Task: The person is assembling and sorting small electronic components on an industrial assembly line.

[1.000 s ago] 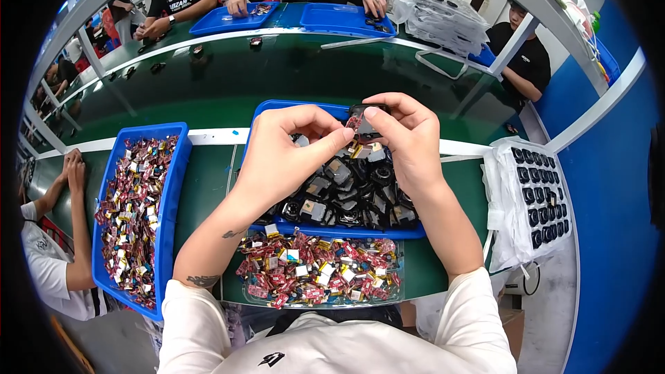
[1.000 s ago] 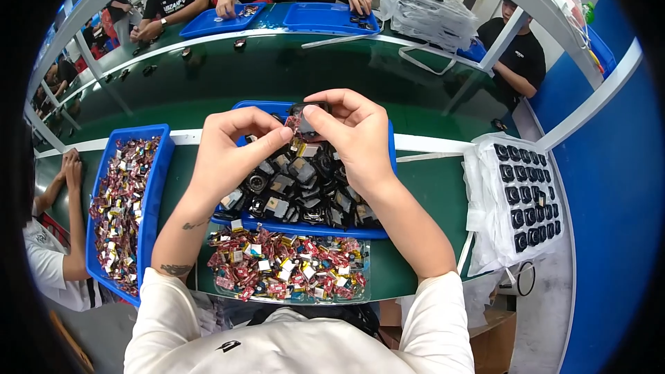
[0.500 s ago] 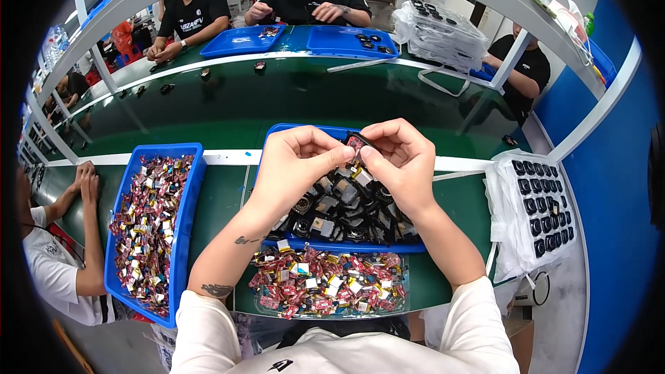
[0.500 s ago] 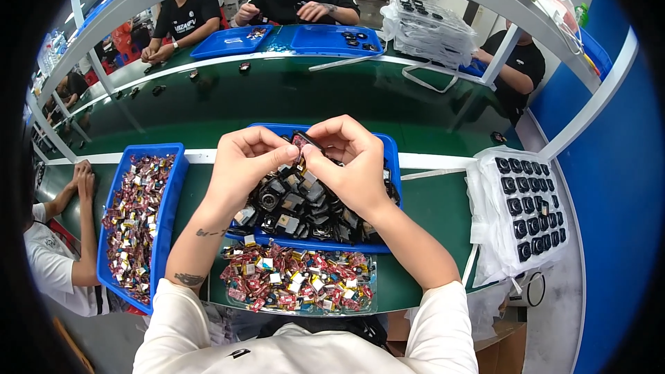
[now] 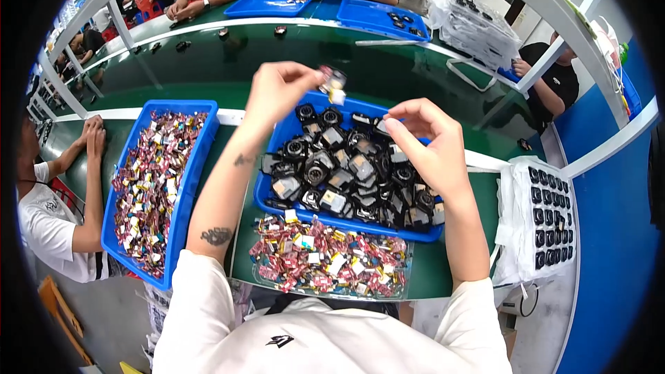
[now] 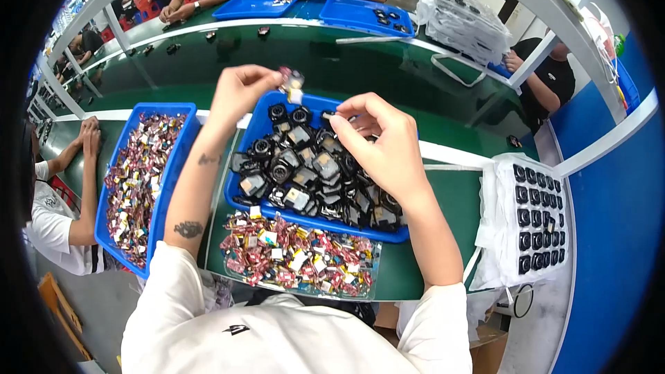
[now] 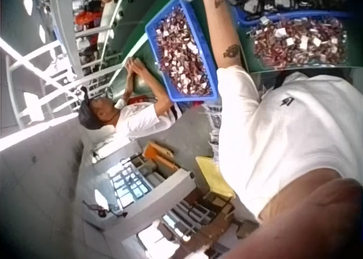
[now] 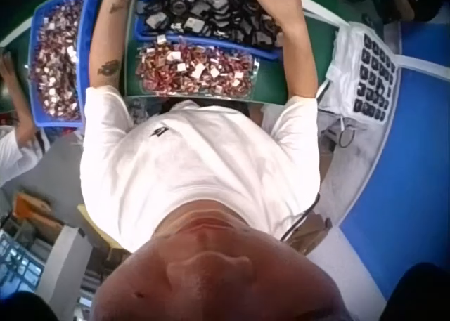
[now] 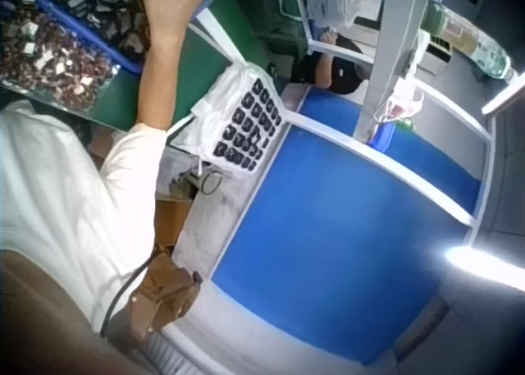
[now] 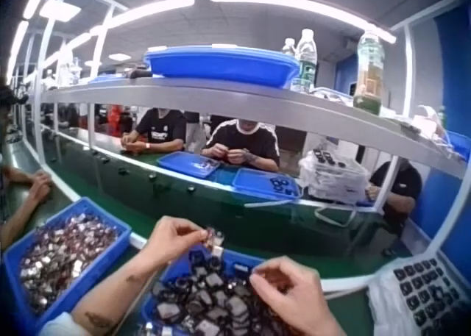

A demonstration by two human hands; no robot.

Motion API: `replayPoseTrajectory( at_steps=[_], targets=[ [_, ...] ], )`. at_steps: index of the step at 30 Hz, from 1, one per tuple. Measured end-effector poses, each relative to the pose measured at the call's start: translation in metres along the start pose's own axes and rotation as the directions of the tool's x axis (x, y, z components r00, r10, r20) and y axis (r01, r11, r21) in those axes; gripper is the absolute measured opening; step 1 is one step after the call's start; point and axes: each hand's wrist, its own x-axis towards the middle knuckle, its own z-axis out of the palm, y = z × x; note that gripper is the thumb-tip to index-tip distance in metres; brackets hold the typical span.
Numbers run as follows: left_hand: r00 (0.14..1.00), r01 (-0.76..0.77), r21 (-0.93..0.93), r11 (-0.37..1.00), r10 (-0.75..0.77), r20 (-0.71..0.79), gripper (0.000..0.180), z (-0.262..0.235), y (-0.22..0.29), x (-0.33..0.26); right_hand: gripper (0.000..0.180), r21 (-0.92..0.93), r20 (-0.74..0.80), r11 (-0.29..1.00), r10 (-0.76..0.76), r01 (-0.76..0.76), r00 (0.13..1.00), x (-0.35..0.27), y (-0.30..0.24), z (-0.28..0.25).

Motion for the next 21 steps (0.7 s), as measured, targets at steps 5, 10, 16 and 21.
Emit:
replayPoseTrajectory(
  at_steps=[5, 10, 16, 21],
  targets=[
    [0.951, 0.309, 0.517, 0.798, -0.277, -0.140, 0.026, -0.047, -0.103, 0.059, 0.018, -0.133, 0.344, 0.977, -0.114, 0.169, 0.932, -0.009, 0.000, 0.013],
    [0.919, 0.353, 0.625, 0.696, -0.383, -0.092, 0.033, -0.042, -0.118, 0.054, 0.020, -0.169, 0.685, 0.917, -0.155, 0.362, 0.712, -0.030, -0.003, 0.036],
    [0.994, 0.103, 0.424, 0.900, -0.106, -0.017, 0.037, -0.026, -0.055, 0.030, 0.020, -0.226, 0.703, 0.814, -0.244, 0.535, 0.668, -0.054, 0.007, 0.063],
    [0.960, -0.126, -0.033, 0.991, 0.130, 0.248, 0.026, -0.007, 0.037, -0.023, 0.017, 0.040, 0.734, 0.937, -0.263, 0.347, 0.627, -0.042, 0.001, 0.051]
  ],
)
